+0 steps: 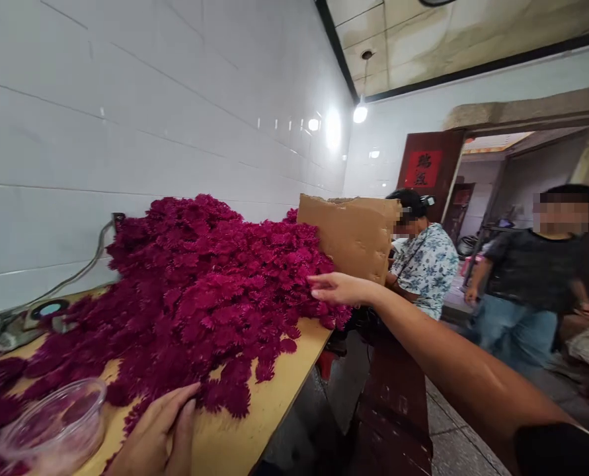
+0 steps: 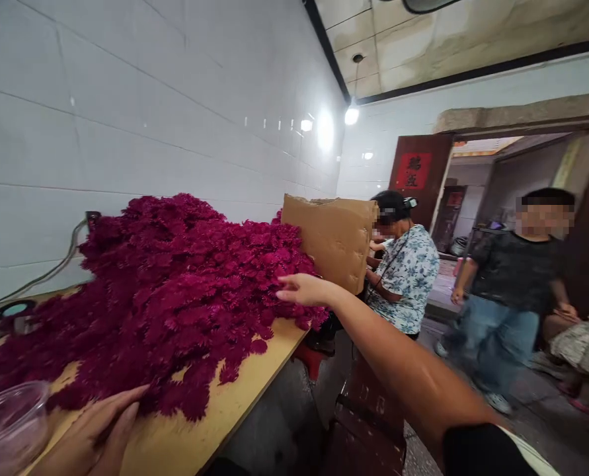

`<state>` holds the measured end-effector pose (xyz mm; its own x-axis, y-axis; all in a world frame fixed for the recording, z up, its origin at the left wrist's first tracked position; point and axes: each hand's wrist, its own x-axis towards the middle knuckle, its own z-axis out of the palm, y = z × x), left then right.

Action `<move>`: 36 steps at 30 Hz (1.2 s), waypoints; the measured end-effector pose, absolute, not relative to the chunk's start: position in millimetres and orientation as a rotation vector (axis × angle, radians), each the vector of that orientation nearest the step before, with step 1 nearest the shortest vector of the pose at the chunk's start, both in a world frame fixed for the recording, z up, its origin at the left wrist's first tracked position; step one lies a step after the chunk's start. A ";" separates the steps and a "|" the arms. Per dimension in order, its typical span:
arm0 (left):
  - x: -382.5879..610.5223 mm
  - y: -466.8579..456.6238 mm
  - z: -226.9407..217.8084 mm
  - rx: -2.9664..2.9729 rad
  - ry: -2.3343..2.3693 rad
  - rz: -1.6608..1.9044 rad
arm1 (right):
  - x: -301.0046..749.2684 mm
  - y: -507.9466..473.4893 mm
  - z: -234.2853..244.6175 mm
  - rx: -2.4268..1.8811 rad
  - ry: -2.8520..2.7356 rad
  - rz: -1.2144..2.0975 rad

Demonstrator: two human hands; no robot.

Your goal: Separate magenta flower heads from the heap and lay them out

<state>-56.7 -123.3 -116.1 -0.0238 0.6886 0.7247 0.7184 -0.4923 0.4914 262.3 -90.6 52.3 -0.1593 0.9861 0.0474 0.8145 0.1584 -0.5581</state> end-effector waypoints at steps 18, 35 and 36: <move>-57.5 -170.3 -103.5 -2.134 -1.803 -1.108 | 128.2 -78.2 -61.2 -1.264 -2.619 0.315; -146.8 -185.7 -52.3 -1.737 -2.260 -1.284 | 155.8 -83.7 -67.6 -0.822 -2.503 0.104; -147.3 -179.7 -50.6 -1.751 -2.255 -1.234 | 156.2 -83.8 -68.6 -0.792 -2.489 0.085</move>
<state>-147.3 -179.7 -50.6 -0.3660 0.8038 0.4690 0.8283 0.0516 0.5579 156.2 -83.8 -68.6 -0.6925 0.5543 0.4617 0.5216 0.8268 -0.2104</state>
